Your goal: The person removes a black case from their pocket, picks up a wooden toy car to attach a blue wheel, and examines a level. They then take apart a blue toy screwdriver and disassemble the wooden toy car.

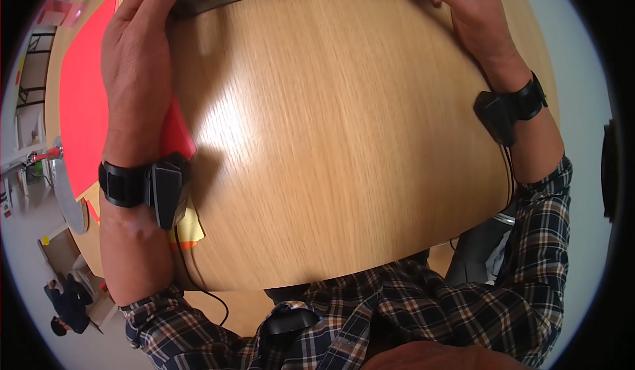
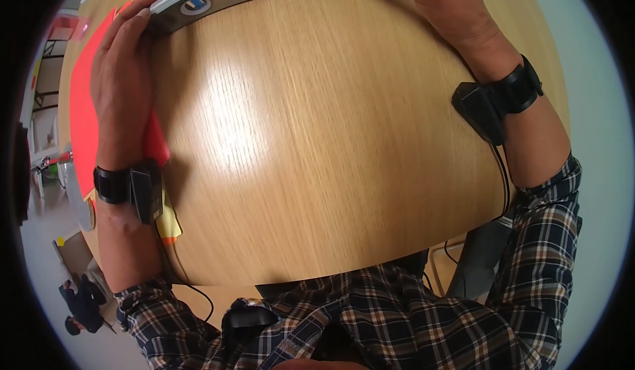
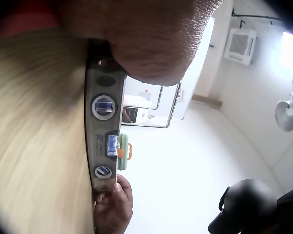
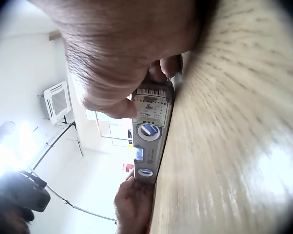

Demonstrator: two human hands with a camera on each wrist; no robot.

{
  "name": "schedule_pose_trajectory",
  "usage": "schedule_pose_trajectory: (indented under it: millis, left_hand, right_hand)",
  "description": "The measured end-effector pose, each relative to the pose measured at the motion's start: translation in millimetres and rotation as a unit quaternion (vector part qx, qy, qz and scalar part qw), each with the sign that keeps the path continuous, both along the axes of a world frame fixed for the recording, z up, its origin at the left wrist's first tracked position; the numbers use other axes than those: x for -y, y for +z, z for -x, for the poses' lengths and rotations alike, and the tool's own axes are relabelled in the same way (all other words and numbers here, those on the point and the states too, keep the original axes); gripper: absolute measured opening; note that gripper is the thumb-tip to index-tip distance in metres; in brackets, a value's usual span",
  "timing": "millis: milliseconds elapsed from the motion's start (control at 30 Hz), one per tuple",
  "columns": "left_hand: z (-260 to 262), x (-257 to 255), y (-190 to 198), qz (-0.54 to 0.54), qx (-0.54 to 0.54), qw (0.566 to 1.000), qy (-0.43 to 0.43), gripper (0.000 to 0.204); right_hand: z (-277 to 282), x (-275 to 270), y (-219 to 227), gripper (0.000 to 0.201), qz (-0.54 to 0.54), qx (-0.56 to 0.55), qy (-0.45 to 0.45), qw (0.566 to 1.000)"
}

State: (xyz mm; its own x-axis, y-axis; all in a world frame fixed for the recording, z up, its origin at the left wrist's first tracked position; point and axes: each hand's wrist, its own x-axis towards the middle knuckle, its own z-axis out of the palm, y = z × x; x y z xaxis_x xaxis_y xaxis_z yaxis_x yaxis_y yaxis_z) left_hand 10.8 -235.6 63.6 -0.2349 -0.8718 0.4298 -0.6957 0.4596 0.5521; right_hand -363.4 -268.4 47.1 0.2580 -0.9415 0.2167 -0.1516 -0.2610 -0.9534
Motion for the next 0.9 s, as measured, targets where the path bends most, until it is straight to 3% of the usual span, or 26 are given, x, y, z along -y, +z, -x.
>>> schedule_pose_trajectory:
  millis: [33, 100, 333, 367, 400, 633, 800, 900]
  left_hand:
    - [-4.9, 0.4, -1.8, 0.000, 0.000, 1.000, 0.001, 0.031]
    - [-6.5, 0.5, 0.4, 0.144, 0.176, 0.973, -0.027, 0.032]
    - [-7.2, 6.9, -3.4, 0.117, 0.141, 0.981, -0.054, 0.032]
    - [4.3, 5.7, -1.2, -0.014, -0.074, 0.997, -0.022, 0.032]
    - [11.3, 4.6, 0.4, -0.144, -0.284, 0.948, 0.012, 0.034]
    - [14.3, 0.5, 4.0, -0.145, -0.209, 0.967, 0.024, 0.040]
    - [3.8, 5.9, -1.5, -0.164, -0.298, 0.939, -0.042, 0.042]
    - [3.8, 5.7, -0.1, -0.194, -0.364, 0.911, -0.029, 0.040]
  right_hand:
    - [-2.6, -0.7, -1.1, 0.026, 0.021, 0.016, -0.004, 1.000]
    - [-4.1, -6.4, 13.0, 0.025, -0.006, -0.003, -0.005, 1.000]
    - [4.5, 2.3, 4.8, 0.023, 0.003, -0.052, -0.020, 0.998]
    - [4.5, 2.5, 3.6, 0.023, 0.004, -0.052, -0.020, 0.998]
    - [4.0, 2.6, 2.9, 0.023, 0.001, -0.041, -0.020, 0.999]
    - [3.3, 2.7, 1.5, 0.021, -0.005, -0.024, -0.020, 0.999]
    - [3.3, 2.7, 2.8, 0.021, -0.014, -0.030, -0.016, 0.999]
    - [-1.4, -4.1, 14.0, 0.021, -0.018, -0.047, -0.010, 0.999]
